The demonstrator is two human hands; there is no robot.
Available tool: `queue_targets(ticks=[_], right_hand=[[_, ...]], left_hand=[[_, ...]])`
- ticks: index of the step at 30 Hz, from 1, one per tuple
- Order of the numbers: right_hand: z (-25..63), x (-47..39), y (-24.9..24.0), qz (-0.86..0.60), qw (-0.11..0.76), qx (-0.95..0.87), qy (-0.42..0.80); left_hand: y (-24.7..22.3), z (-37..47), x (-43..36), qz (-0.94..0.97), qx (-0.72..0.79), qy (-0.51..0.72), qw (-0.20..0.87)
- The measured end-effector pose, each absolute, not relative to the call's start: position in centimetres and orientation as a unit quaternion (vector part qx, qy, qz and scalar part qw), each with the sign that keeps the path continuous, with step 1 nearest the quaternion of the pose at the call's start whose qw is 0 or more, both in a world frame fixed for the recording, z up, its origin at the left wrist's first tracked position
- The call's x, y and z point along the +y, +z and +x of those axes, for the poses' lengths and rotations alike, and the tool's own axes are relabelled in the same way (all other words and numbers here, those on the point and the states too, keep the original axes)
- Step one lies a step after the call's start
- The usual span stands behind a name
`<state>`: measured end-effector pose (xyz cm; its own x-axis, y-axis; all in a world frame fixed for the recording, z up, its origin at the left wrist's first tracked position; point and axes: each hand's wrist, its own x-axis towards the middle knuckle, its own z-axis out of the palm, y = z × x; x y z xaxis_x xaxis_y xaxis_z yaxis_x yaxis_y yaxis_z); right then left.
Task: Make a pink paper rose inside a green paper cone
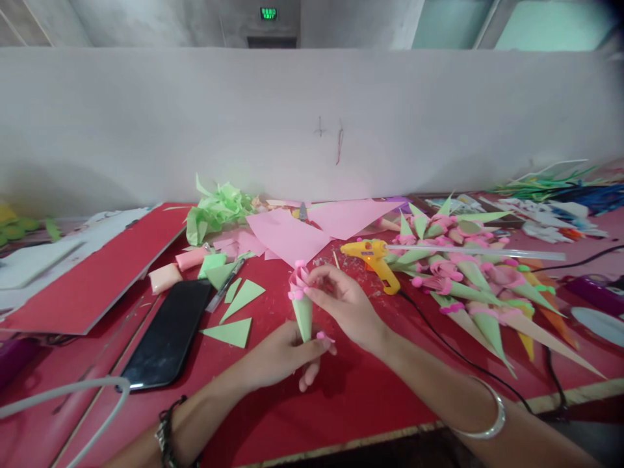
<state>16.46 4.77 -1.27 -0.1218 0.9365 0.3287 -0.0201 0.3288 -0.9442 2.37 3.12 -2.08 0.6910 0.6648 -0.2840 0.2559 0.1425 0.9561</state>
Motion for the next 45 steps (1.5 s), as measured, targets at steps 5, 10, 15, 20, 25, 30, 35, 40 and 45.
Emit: queue_targets(ticks=[5,10,15,20,25,30,35,40,45], right_hand=[[16.3,5.0,-1.5,-0.376,0.524,-0.521,0.56],[16.4,5.0,-1.1,-0.263,0.468,-0.454,0.711],[16.5,4.8,-1.0,-0.249,0.452,-0.443,0.733],[16.4,4.6,-0.7,-0.263,0.42,-0.445,0.746],[16.3,4.6,-0.7,-0.277,0.435,-0.437,0.737],[16.2,4.7,-1.2,-0.278,0.447,-0.443,0.726],[16.3,4.6,-1.2,-0.283,0.444,-0.463,0.713],[16.3,4.8,-1.4,-0.274,0.421,-0.507,0.7],[16.4,4.8,-1.3,-0.337,0.453,-0.602,0.564]], left_hand=[[-2.2,2.3,3.2,0.646,0.357,0.153,0.658],[-2.1,2.3,3.2,0.651,0.353,0.152,0.654],[-1.8,2.3,3.1,0.655,0.353,0.139,0.654],[-1.8,2.3,3.1,0.668,0.347,0.131,0.645],[-1.8,2.4,3.1,0.667,0.346,0.128,0.648],[-1.7,2.4,3.1,0.665,0.349,0.128,0.648],[-1.8,2.4,3.1,0.663,0.348,0.131,0.65],[-2.1,2.2,3.5,0.652,0.354,0.189,0.643],[-2.0,1.6,4.2,0.585,0.373,0.314,0.648]])
